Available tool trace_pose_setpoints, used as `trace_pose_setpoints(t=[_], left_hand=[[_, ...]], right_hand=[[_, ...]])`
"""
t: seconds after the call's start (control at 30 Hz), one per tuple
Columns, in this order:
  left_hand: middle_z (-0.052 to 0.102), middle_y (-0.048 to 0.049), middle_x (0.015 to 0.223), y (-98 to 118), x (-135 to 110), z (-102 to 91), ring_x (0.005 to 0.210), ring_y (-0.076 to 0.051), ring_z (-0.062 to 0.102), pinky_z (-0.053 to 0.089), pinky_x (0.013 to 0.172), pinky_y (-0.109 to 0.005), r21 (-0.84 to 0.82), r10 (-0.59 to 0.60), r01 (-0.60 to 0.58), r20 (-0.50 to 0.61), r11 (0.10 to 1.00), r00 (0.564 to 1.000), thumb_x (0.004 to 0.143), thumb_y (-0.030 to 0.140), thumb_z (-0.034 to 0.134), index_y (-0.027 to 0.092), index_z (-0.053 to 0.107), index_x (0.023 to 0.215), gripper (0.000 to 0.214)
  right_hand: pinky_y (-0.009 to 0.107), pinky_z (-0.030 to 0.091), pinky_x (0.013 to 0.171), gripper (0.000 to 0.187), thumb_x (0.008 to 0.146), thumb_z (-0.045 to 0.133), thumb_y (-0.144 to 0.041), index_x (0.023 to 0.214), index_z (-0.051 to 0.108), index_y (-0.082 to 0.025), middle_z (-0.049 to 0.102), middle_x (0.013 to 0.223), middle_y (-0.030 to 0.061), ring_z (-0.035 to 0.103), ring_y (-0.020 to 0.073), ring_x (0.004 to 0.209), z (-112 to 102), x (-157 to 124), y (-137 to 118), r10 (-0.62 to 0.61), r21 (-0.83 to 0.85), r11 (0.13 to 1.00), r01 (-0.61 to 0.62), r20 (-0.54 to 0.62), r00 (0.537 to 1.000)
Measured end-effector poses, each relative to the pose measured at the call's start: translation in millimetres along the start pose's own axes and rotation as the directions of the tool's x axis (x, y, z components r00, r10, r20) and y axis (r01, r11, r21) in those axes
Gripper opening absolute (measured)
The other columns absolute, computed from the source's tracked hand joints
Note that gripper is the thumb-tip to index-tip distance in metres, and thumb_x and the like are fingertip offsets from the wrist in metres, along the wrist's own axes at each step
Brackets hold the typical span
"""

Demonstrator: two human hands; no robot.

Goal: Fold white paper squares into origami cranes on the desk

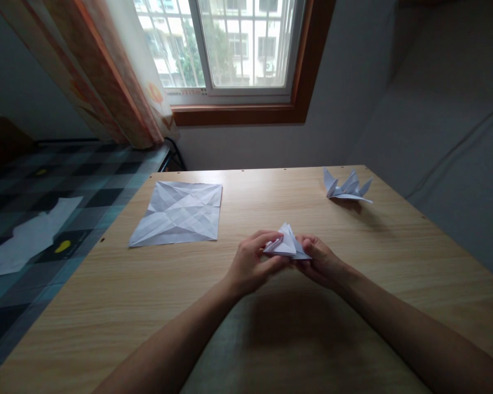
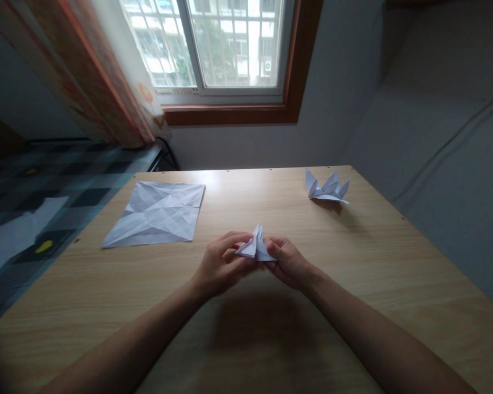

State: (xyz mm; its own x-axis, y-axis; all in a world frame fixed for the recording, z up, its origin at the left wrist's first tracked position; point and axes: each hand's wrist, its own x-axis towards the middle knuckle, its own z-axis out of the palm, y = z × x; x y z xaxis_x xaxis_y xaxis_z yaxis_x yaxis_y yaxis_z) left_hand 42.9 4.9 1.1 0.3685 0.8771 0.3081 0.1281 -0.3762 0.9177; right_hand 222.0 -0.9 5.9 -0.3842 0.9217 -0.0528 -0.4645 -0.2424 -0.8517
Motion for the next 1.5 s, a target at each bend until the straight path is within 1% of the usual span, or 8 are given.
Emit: trace_pose_setpoints(t=[0.27,0.53,0.63,0.73,0.87,0.97,1.2,1.5], left_hand=[[0.055,0.0001,0.062,-2,6,-3.1,0.058,-0.013,0.049,0.038,0.054,-0.023,-0.043,-0.135,0.128,-0.279,0.991,0.951,0.089,0.048,0.053,0.015,0.063,0.07,0.04],[0.056,0.0013,0.065,-12,9,-8.1,0.061,-0.014,0.05,0.039,0.057,-0.024,-0.038,-0.156,0.158,-0.483,0.987,0.861,0.088,0.047,0.056,0.017,0.061,0.077,0.031],[0.057,0.0011,0.065,-9,8,-6.2,0.06,-0.014,0.051,0.039,0.057,-0.024,0.002,-0.138,0.157,-0.468,0.988,0.873,0.089,0.044,0.056,0.017,0.062,0.078,0.029],[0.058,0.0008,0.065,-6,7,-4.0,0.058,-0.013,0.051,0.038,0.055,-0.024,0.053,-0.12,0.159,-0.439,0.986,0.891,0.089,0.042,0.055,0.017,0.063,0.076,0.03],[0.06,-0.0001,0.069,-6,5,-2.4,0.061,-0.013,0.052,0.038,0.057,-0.024,0.135,-0.071,0.129,-0.367,0.982,0.927,0.09,0.037,0.055,0.017,0.065,0.077,0.026],[0.061,-0.0004,0.07,-6,4,-1.8,0.062,-0.013,0.051,0.038,0.059,-0.025,0.193,-0.03,0.098,-0.325,0.976,0.945,0.091,0.034,0.055,0.016,0.067,0.079,0.025],[0.06,0.0002,0.068,-2,5,-1.6,0.061,-0.013,0.05,0.039,0.059,-0.025,0.196,-0.021,0.076,-0.269,0.978,0.963,0.092,0.038,0.052,0.016,0.066,0.08,0.029],[0.064,-0.001,0.073,-1,5,-1.1,0.068,-0.014,0.056,0.042,0.065,-0.025,0.225,0.032,0.017,-0.215,0.974,0.976,0.093,0.033,0.051,0.017,0.064,0.075,0.028]], right_hand=[[0.023,0.025,0.043,0.049,0.055,0.085,-0.057,0.053,0.059,-0.016,0.052,0.048,-0.0014,0.039,0.0091,0.044,-13,2,1,0.053,-0.075,0.996,-0.055,-0.035,0.998],[0.024,0.029,0.048,0.032,0.067,0.075,-0.037,0.059,0.048,-0.02,0.047,0.053,-0.0047,0.04,0.0101,0.049,-20,5,2,-0.164,-0.411,0.908,0.081,-0.171,0.972],[0.027,0.041,0.057,0.024,0.068,0.073,-0.029,0.082,0.055,-0.021,0.057,0.074,-0.0011,0.051,0.0149,0.063,-18,4,2,-0.424,-0.745,0.644,0.174,-0.159,0.892],[0.037,0.047,0.077,0.028,0.074,0.067,-0.021,0.099,0.057,-0.019,0.061,0.097,0.0079,0.057,0.0238,0.089,-14,1,2,-0.625,-0.955,0.168,0.245,0.088,0.775],[0.044,0.041,0.089,0.03,0.082,0.055,-0.012,0.111,0.059,-0.015,0.063,0.112,0.0152,0.054,0.0295,0.105,-5,-6,0,-0.524,-0.885,-0.407,0.225,0.428,0.736],[0.045,0.038,0.092,0.033,0.085,0.053,-0.013,0.118,0.059,-0.012,0.066,0.115,0.0158,0.055,0.0303,0.106,2,-9,-2,-0.379,-0.786,-0.587,0.192,0.477,0.793],[0.038,0.039,0.082,0.033,0.086,0.053,-0.017,0.115,0.063,-0.006,0.07,0.106,0.0147,0.059,0.0273,0.092,5,-9,-3,-0.341,-0.762,-0.631,0.142,0.437,0.832],[0.033,0.036,0.071,0.014,0.086,0.054,-0.02,0.093,0.065,-0.017,0.069,0.087,0.0078,0.059,0.0222,0.079,4,-9,-4,-0.398,-0.896,-0.445,-0.004,0.194,0.897]])
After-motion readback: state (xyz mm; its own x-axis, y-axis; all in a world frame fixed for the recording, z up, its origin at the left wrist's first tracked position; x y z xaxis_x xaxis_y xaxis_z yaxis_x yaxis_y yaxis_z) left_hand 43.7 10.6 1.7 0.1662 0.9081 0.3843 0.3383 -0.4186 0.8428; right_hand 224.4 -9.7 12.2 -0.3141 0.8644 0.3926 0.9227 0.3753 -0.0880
